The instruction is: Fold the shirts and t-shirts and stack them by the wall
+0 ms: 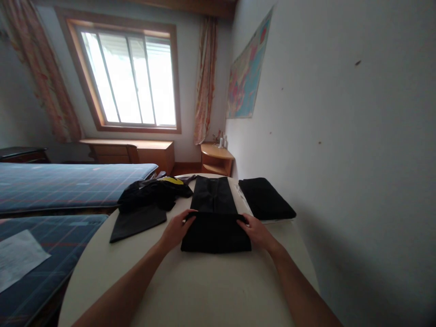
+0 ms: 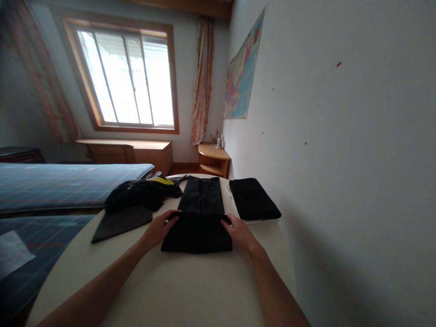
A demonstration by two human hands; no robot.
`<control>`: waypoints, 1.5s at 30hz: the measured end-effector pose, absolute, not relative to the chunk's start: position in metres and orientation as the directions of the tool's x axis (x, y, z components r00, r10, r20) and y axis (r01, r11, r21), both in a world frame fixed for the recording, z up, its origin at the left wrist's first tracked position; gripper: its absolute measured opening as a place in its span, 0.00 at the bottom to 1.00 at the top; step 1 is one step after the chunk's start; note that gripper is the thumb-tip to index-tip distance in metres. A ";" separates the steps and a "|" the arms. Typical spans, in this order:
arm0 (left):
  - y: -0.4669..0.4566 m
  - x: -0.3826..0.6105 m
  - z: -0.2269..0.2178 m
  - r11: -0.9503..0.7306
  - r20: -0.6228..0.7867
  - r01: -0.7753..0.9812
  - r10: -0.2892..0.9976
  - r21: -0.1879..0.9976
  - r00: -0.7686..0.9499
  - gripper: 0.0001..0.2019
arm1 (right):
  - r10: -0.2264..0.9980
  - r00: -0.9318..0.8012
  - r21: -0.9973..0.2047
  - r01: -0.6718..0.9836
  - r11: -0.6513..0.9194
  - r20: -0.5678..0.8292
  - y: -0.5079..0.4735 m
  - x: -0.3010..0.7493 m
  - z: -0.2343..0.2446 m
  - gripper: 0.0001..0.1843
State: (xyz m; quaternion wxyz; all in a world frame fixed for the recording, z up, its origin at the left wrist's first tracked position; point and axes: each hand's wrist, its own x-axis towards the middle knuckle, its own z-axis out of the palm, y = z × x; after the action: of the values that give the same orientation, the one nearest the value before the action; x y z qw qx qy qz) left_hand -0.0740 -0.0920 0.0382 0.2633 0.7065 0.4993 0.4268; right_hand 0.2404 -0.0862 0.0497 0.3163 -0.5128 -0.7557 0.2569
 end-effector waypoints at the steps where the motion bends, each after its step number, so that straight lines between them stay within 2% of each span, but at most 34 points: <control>1: -0.089 -0.074 0.036 -0.349 0.327 0.481 0.936 0.804 0.133 0.18 | 0.939 -0.270 -0.709 0.619 0.339 0.213 -0.085 0.240 0.047 0.18; 4: -0.084 -0.075 0.030 -0.306 0.271 0.532 0.952 0.790 0.144 0.20 | 0.949 -0.242 -0.668 0.676 0.313 0.200 -0.084 0.238 0.044 0.16; 9: -0.089 -0.074 0.031 -0.283 0.232 0.698 0.958 0.658 0.169 0.19 | 0.972 -0.168 -0.514 0.827 0.229 0.163 -0.090 0.235 0.049 0.15; 13: -0.093 -0.073 0.034 -0.290 0.225 0.725 0.956 0.625 0.189 0.18 | 0.938 -0.195 -0.344 0.893 0.290 0.286 -0.101 0.221 0.059 0.21; 15: -0.094 -0.072 0.035 -0.295 0.222 0.722 0.955 0.626 0.198 0.19 | 0.907 -0.256 -0.299 0.884 0.359 0.334 -0.108 0.209 0.064 0.22; 19: -0.096 -0.073 0.036 -0.281 0.232 0.704 0.958 0.652 0.168 0.23 | 0.837 -0.499 -0.377 0.747 0.547 0.224 -0.122 0.187 0.065 0.30; 22: -0.101 -0.080 0.037 -0.238 0.176 0.637 0.971 0.733 0.161 0.30 | 0.782 -0.612 -0.436 0.676 0.594 0.116 -0.126 0.181 0.062 0.36; 26: -0.112 -0.099 0.040 -0.100 -0.016 0.501 0.975 0.860 0.221 0.46 | 0.788 -0.611 -0.464 0.678 0.570 0.075 -0.125 0.182 0.060 0.36; 28: -0.117 -0.108 0.042 -0.001 -0.159 0.477 0.942 0.879 0.294 0.52 | 0.791 -0.608 -0.477 0.676 0.561 0.068 -0.124 0.183 0.059 0.35; 30: -0.120 -0.113 0.046 0.032 -0.245 0.482 0.889 0.875 0.386 0.55 | 0.795 -0.603 -0.489 0.677 0.550 0.059 -0.122 0.183 0.058 0.36; 35: -0.123 -0.115 0.053 0.009 -0.287 0.513 0.838 0.858 0.464 0.56 | 0.793 -0.607 -0.510 0.671 0.539 0.040 -0.121 0.186 0.058 0.38; 39: -0.124 -0.116 0.060 -0.090 -0.159 0.444 0.855 0.892 0.494 0.45 | 0.773 -0.634 -0.503 0.667 0.550 0.004 -0.121 0.189 0.060 0.47; 41: -0.125 -0.116 0.062 -0.108 -0.138 0.412 0.842 0.905 0.522 0.42 | 0.771 -0.637 -0.500 0.666 0.554 0.005 -0.122 0.189 0.059 0.48; 45: -0.125 -0.115 0.057 -0.055 -0.234 0.434 0.779 0.899 0.582 0.43 | 0.777 -0.629 -0.499 0.669 0.551 0.013 -0.121 0.189 0.058 0.44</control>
State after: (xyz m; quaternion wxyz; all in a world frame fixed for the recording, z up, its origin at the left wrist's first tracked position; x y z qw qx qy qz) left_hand -0.1146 -0.1254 0.0568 0.5378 0.7084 0.4281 0.1601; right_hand 0.1890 -0.1213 0.0579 0.1168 -0.4143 -0.8728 0.2302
